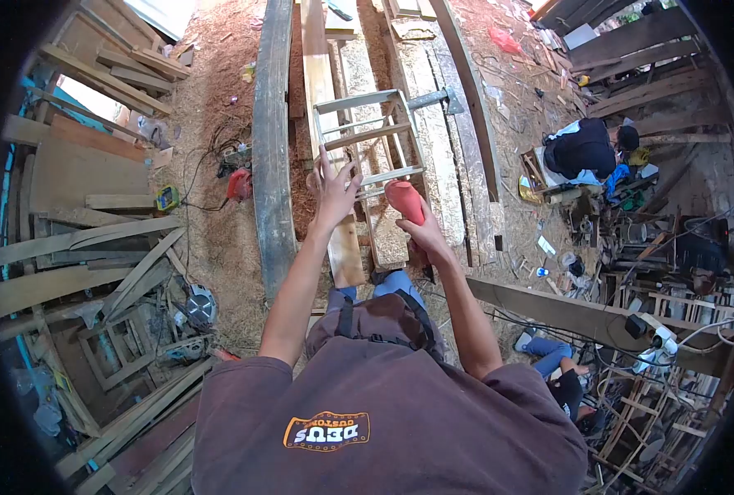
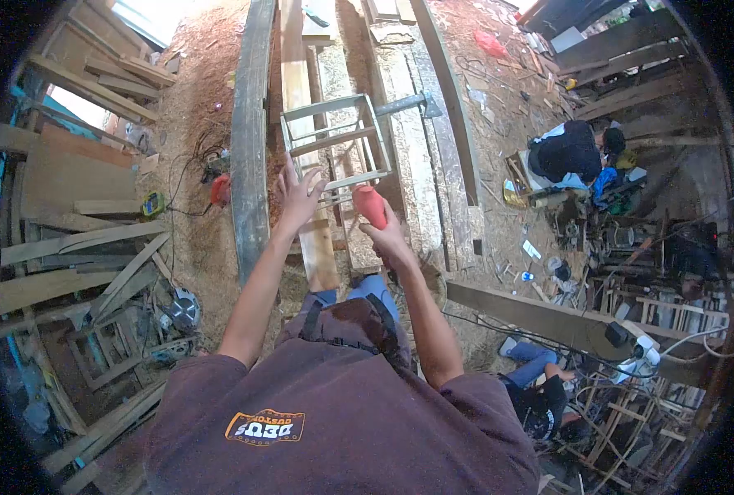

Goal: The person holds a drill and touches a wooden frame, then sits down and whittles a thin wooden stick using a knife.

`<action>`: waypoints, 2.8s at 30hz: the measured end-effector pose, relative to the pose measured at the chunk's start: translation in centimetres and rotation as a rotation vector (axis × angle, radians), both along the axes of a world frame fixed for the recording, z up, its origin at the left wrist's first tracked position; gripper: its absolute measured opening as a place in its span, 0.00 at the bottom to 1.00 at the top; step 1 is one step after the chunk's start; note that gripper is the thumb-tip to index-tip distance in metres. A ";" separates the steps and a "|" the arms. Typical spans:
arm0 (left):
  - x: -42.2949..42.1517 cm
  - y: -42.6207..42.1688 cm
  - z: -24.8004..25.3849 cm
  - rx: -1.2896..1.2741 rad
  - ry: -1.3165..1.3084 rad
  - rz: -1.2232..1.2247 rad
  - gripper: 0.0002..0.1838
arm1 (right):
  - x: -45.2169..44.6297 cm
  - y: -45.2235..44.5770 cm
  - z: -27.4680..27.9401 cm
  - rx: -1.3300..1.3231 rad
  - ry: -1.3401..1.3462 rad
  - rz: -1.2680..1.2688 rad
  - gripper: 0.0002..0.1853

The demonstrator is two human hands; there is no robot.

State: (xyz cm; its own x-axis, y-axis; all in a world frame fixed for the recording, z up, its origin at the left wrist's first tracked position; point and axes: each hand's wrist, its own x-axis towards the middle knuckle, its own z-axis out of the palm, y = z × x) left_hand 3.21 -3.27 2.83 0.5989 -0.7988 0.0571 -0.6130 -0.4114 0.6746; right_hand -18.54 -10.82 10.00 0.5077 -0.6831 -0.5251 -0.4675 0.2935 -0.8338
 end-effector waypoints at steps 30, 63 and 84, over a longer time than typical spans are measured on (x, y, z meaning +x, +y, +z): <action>-5.2 -5.2 3.3 -0.052 -0.023 0.013 0.20 | -10.6 -6.9 6.8 -0.002 0.004 -0.217 0.34; -6.3 -5.1 6.4 0.287 -0.167 -0.109 0.21 | -5.2 -20.1 3.7 0.260 -0.116 0.168 0.34; -2.6 1.6 3.0 -0.050 -0.163 -0.106 0.20 | -5.5 -8.7 4.7 0.186 -0.150 -0.019 0.21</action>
